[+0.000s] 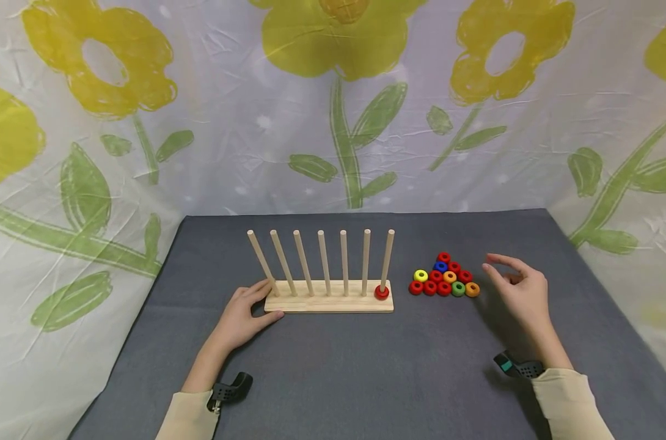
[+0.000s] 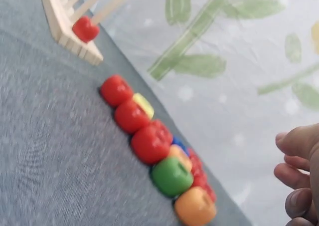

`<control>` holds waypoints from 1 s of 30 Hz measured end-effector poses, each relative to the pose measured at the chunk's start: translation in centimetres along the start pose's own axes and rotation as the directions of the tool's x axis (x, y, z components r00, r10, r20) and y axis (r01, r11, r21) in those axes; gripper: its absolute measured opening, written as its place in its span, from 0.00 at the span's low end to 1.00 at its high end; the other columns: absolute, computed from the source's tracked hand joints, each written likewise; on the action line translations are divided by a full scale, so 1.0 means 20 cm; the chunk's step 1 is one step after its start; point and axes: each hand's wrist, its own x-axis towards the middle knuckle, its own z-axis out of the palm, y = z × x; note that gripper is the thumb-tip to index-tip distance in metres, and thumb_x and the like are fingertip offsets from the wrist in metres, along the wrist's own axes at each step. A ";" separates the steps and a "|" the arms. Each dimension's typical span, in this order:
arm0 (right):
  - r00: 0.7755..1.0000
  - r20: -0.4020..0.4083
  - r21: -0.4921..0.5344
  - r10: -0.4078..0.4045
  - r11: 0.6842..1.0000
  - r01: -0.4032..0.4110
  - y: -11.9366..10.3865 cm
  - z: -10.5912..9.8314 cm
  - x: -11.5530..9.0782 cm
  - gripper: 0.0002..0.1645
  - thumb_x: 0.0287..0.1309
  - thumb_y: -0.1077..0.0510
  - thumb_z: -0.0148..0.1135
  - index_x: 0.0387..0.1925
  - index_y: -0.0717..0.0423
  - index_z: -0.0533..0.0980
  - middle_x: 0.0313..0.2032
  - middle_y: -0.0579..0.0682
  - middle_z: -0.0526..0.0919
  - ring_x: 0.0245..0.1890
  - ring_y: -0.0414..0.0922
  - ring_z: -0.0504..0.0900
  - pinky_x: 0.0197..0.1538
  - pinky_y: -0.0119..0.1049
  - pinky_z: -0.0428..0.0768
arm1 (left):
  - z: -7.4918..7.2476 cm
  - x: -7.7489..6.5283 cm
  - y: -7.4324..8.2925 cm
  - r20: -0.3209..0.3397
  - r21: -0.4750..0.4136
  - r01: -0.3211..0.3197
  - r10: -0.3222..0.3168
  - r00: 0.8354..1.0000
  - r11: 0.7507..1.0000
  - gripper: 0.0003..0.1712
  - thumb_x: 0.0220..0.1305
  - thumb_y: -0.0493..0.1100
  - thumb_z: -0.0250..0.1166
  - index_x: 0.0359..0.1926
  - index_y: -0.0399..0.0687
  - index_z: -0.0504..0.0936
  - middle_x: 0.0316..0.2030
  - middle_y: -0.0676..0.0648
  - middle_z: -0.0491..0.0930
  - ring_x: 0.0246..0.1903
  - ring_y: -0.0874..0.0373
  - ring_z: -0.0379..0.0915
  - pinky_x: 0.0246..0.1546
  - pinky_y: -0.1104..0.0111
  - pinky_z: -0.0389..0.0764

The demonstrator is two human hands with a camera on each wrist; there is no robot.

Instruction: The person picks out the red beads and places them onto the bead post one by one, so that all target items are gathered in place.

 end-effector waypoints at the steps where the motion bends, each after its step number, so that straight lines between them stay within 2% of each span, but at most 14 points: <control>1: 1.000 -0.010 0.000 0.001 1.000 -0.001 0.02 0.00 0.00 0.23 0.64 0.47 0.71 0.54 0.57 0.84 0.10 0.49 0.62 0.09 0.39 0.56 0.14 0.36 0.56 | 0.00 0.00 0.00 0.001 0.000 0.002 -0.002 1.000 1.000 0.45 0.60 0.55 0.76 0.71 0.35 0.71 0.70 0.38 0.67 0.56 0.43 0.67 0.55 0.45 0.69; 4: 0.999 -0.038 -0.004 0.015 1.000 -0.015 0.06 0.01 0.00 0.23 0.65 0.47 0.70 0.53 0.58 0.85 0.14 0.51 0.73 0.09 0.37 0.58 0.15 0.34 0.58 | 0.00 0.00 0.00 0.002 0.002 0.007 -0.007 1.000 1.000 0.45 0.60 0.55 0.76 0.71 0.35 0.71 0.71 0.38 0.67 0.57 0.43 0.66 0.56 0.45 0.69; 6: 0.999 -0.047 -0.006 0.025 1.000 -0.025 0.09 0.02 0.00 0.22 0.65 0.47 0.70 0.53 0.58 0.85 0.22 0.50 0.82 0.10 0.37 0.60 0.15 0.33 0.59 | 0.00 0.00 0.00 0.004 0.001 0.010 -0.010 1.000 1.000 0.46 0.60 0.55 0.76 0.71 0.35 0.71 0.71 0.38 0.67 0.57 0.43 0.66 0.56 0.44 0.69; 8: 0.998 -0.050 -0.007 0.035 0.999 -0.036 0.11 0.03 0.00 0.22 0.65 0.48 0.71 0.52 0.58 0.85 0.32 0.48 0.87 0.10 0.37 0.62 0.15 0.33 0.60 | 0.00 0.00 0.00 0.005 0.001 0.011 -0.011 1.000 1.000 0.46 0.60 0.55 0.76 0.71 0.35 0.71 0.71 0.38 0.67 0.57 0.42 0.66 0.56 0.44 0.69; 10: 0.998 -0.049 -0.013 0.038 0.999 -0.039 0.13 0.04 0.00 0.21 0.64 0.48 0.71 0.52 0.58 0.85 0.38 0.45 0.88 0.11 0.37 0.65 0.16 0.32 0.61 | 0.01 0.00 0.00 0.005 0.003 0.014 -0.014 1.000 1.000 0.46 0.60 0.55 0.76 0.71 0.35 0.71 0.70 0.38 0.67 0.57 0.42 0.66 0.56 0.44 0.69; 16: 0.998 -0.049 -0.051 0.050 0.997 -0.053 0.19 0.08 -0.01 0.21 0.65 0.48 0.70 0.52 0.57 0.85 0.41 0.49 0.87 0.13 0.37 0.69 0.17 0.30 0.64 | 0.01 0.00 -0.01 0.002 0.008 0.014 -0.014 1.000 1.000 0.46 0.60 0.56 0.76 0.71 0.35 0.71 0.70 0.38 0.67 0.57 0.42 0.66 0.56 0.44 0.69; 19: 0.997 -0.053 -0.056 0.060 0.996 -0.063 0.21 0.09 -0.03 0.21 0.65 0.48 0.70 0.52 0.57 0.85 0.42 0.50 0.88 0.12 0.38 0.67 0.17 0.31 0.63 | 0.01 0.00 -0.01 0.002 0.007 0.013 -0.013 1.000 1.000 0.46 0.60 0.56 0.76 0.71 0.35 0.71 0.70 0.38 0.67 0.58 0.42 0.66 0.56 0.44 0.69; 25: 0.999 -0.035 -0.090 0.025 0.996 -0.028 0.23 0.10 -0.04 0.19 0.64 0.50 0.72 0.51 0.56 0.86 0.37 0.51 0.87 0.10 0.38 0.63 0.16 0.33 0.59 | 0.00 0.00 -0.01 0.004 0.003 0.015 -0.015 1.000 1.000 0.45 0.60 0.54 0.76 0.71 0.34 0.71 0.70 0.38 0.67 0.58 0.42 0.66 0.57 0.44 0.68; 30: 1.000 -0.011 -0.128 -0.003 0.992 0.002 0.23 0.11 -0.03 0.18 0.64 0.51 0.72 0.50 0.56 0.86 0.20 0.50 0.79 0.11 0.37 0.62 0.16 0.33 0.58 | 0.00 0.01 -0.01 -0.001 0.004 0.015 -0.015 1.000 1.000 0.45 0.60 0.55 0.76 0.70 0.34 0.71 0.70 0.38 0.67 0.58 0.42 0.66 0.57 0.44 0.69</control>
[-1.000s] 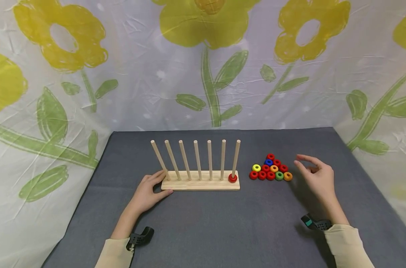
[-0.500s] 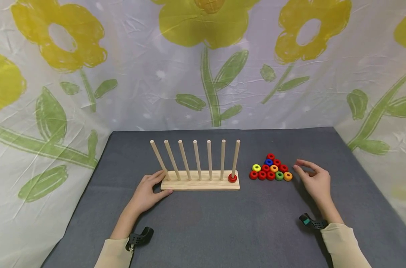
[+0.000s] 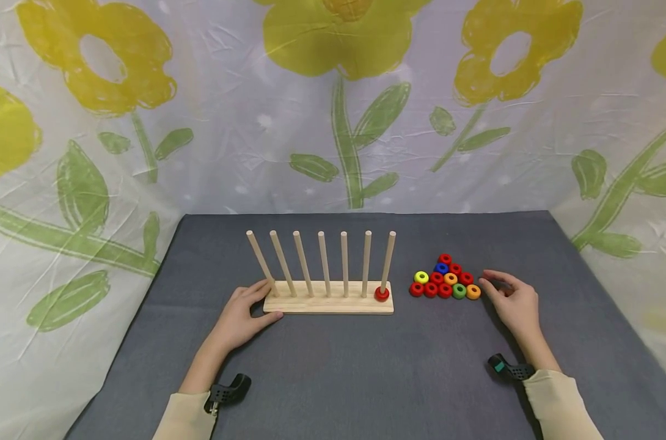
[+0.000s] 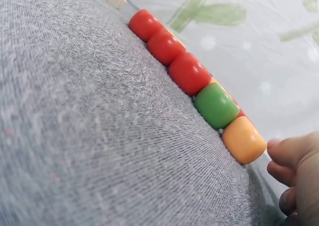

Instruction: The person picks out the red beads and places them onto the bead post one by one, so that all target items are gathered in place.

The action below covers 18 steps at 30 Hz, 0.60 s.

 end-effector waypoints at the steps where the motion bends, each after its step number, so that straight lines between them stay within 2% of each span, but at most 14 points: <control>1: 1.000 0.004 -0.009 -0.004 1.000 0.004 0.00 0.00 0.00 0.17 0.64 0.51 0.72 0.50 0.56 0.86 0.16 0.49 0.76 0.10 0.37 0.61 0.16 0.33 0.58 | 0.00 0.00 0.00 0.000 0.000 0.000 0.000 1.000 1.000 0.45 0.60 0.55 0.76 0.70 0.34 0.71 0.70 0.37 0.67 0.58 0.42 0.66 0.57 0.44 0.69; 2: 1.000 0.008 -0.020 -0.009 1.000 0.009 0.01 0.00 0.00 0.17 0.64 0.51 0.72 0.50 0.56 0.86 0.14 0.48 0.73 0.10 0.37 0.62 0.16 0.33 0.58 | 0.00 0.00 0.00 0.000 0.002 0.000 0.000 1.000 1.000 0.45 0.60 0.55 0.76 0.70 0.34 0.71 0.70 0.37 0.67 0.58 0.42 0.66 0.57 0.44 0.69; 11: 0.998 0.053 -0.052 -0.020 0.998 0.023 0.02 0.00 0.02 0.17 0.63 0.52 0.72 0.50 0.56 0.86 0.12 0.47 0.69 0.09 0.38 0.60 0.14 0.32 0.56 | 0.00 0.00 0.00 0.004 0.000 0.007 -0.007 1.000 1.000 0.46 0.60 0.55 0.76 0.71 0.35 0.71 0.70 0.38 0.67 0.58 0.42 0.66 0.57 0.43 0.68; 18: 0.997 0.072 -0.049 -0.027 0.998 0.030 0.03 0.00 0.02 0.18 0.61 0.54 0.74 0.51 0.58 0.85 0.13 0.45 0.68 0.10 0.38 0.61 0.14 0.32 0.57 | 0.01 0.00 -0.01 0.003 0.003 -0.001 0.001 1.000 1.000 0.46 0.59 0.55 0.77 0.70 0.35 0.72 0.70 0.37 0.67 0.58 0.42 0.66 0.56 0.44 0.69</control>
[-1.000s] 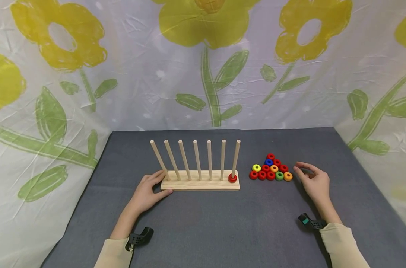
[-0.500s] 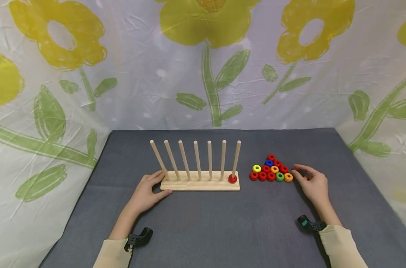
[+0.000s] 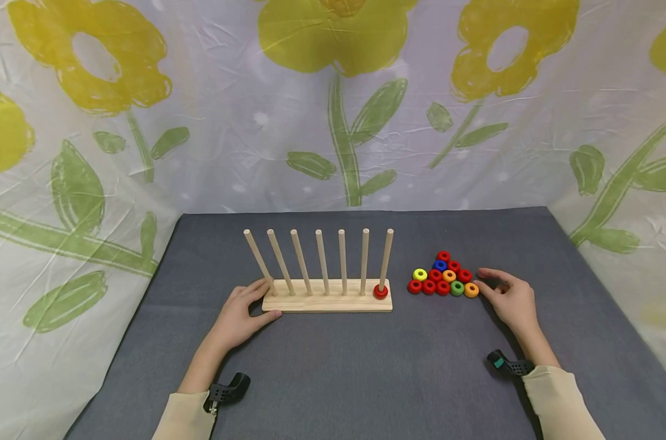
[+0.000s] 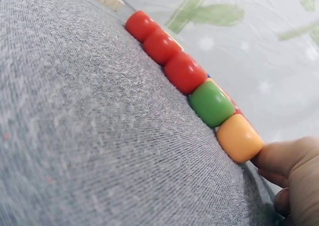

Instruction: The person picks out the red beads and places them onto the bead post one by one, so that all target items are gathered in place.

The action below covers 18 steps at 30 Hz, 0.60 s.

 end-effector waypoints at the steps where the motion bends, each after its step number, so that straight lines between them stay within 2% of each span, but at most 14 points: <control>1: 1.000 0.004 0.000 -0.005 1.000 0.005 0.00 0.00 0.00 0.19 0.61 0.54 0.75 0.51 0.58 0.85 0.13 0.45 0.68 0.10 0.38 0.61 0.14 0.32 0.57 | 0.00 0.00 0.00 -0.001 -0.001 -0.001 0.001 1.000 1.000 0.46 0.59 0.55 0.77 0.70 0.34 0.72 0.70 0.37 0.67 0.57 0.42 0.67 0.56 0.44 0.69; 9: 0.998 0.036 0.000 -0.049 0.999 0.049 0.00 -0.01 0.00 0.21 0.59 0.56 0.76 0.53 0.59 0.84 0.12 0.43 0.66 0.11 0.38 0.60 0.15 0.32 0.57 | 0.00 0.01 0.01 -0.002 0.002 -0.009 0.009 1.000 1.000 0.45 0.60 0.55 0.76 0.70 0.34 0.71 0.70 0.37 0.68 0.58 0.41 0.66 0.57 0.44 0.68; 18: 0.992 0.085 -0.003 -0.098 0.995 0.098 -0.02 0.02 0.02 0.25 0.59 0.52 0.77 0.55 0.57 0.84 0.13 0.43 0.68 0.11 0.39 0.62 0.16 0.33 0.59 | 0.00 0.00 0.01 -0.001 -0.006 -0.005 0.004 1.000 1.000 0.45 0.60 0.55 0.76 0.71 0.35 0.71 0.70 0.37 0.67 0.58 0.41 0.66 0.56 0.43 0.68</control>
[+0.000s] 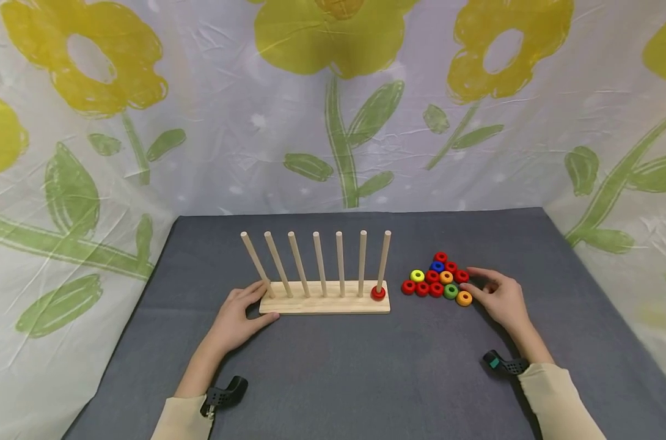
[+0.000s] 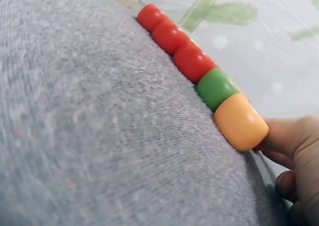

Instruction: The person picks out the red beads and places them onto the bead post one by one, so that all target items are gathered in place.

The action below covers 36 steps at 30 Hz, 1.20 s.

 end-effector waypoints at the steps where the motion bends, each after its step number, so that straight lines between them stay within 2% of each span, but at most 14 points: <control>1: 1.000 0.009 0.003 -0.003 1.000 0.003 0.00 0.01 0.01 0.25 0.59 0.52 0.76 0.55 0.57 0.83 0.13 0.43 0.68 0.11 0.39 0.61 0.16 0.33 0.59 | 0.00 0.00 0.00 -0.001 0.000 -0.001 0.001 1.000 1.000 0.45 0.60 0.55 0.76 0.71 0.35 0.71 0.70 0.37 0.67 0.58 0.41 0.66 0.56 0.43 0.68; 7: 0.999 0.044 0.014 -0.007 1.000 0.006 0.01 0.03 0.03 0.26 0.60 0.50 0.76 0.56 0.58 0.83 0.12 0.42 0.67 0.11 0.40 0.62 0.16 0.34 0.59 | -0.01 -0.01 0.00 0.001 -0.009 -0.007 0.007 1.000 1.000 0.45 0.60 0.55 0.76 0.71 0.36 0.72 0.70 0.38 0.67 0.58 0.42 0.66 0.56 0.43 0.68; 14: 0.997 0.058 0.024 0.056 0.998 -0.058 0.02 0.02 0.00 0.25 0.59 0.51 0.76 0.54 0.58 0.84 0.12 0.45 0.67 0.11 0.41 0.62 0.15 0.34 0.60 | 0.01 -0.01 -0.01 0.010 -0.015 -0.007 0.007 1.000 1.000 0.45 0.61 0.57 0.75 0.71 0.38 0.71 0.71 0.39 0.67 0.59 0.42 0.66 0.57 0.43 0.68; 23: 0.998 0.047 0.014 0.034 0.999 -0.034 0.01 0.01 0.01 0.24 0.59 0.52 0.76 0.55 0.57 0.84 0.12 0.45 0.68 0.11 0.41 0.62 0.15 0.34 0.60 | 0.00 -0.01 -0.01 0.004 -0.001 0.002 -0.002 1.000 1.000 0.45 0.61 0.57 0.75 0.71 0.37 0.72 0.70 0.40 0.67 0.58 0.43 0.66 0.56 0.43 0.69; 36: 0.998 0.054 0.014 0.043 0.999 -0.044 0.00 0.00 0.02 0.25 0.59 0.52 0.76 0.55 0.58 0.83 0.13 0.45 0.68 0.12 0.40 0.62 0.16 0.34 0.59 | 0.00 0.00 -0.01 0.005 0.007 0.001 -0.001 1.000 1.000 0.45 0.61 0.56 0.75 0.71 0.37 0.71 0.71 0.39 0.67 0.58 0.43 0.66 0.56 0.44 0.69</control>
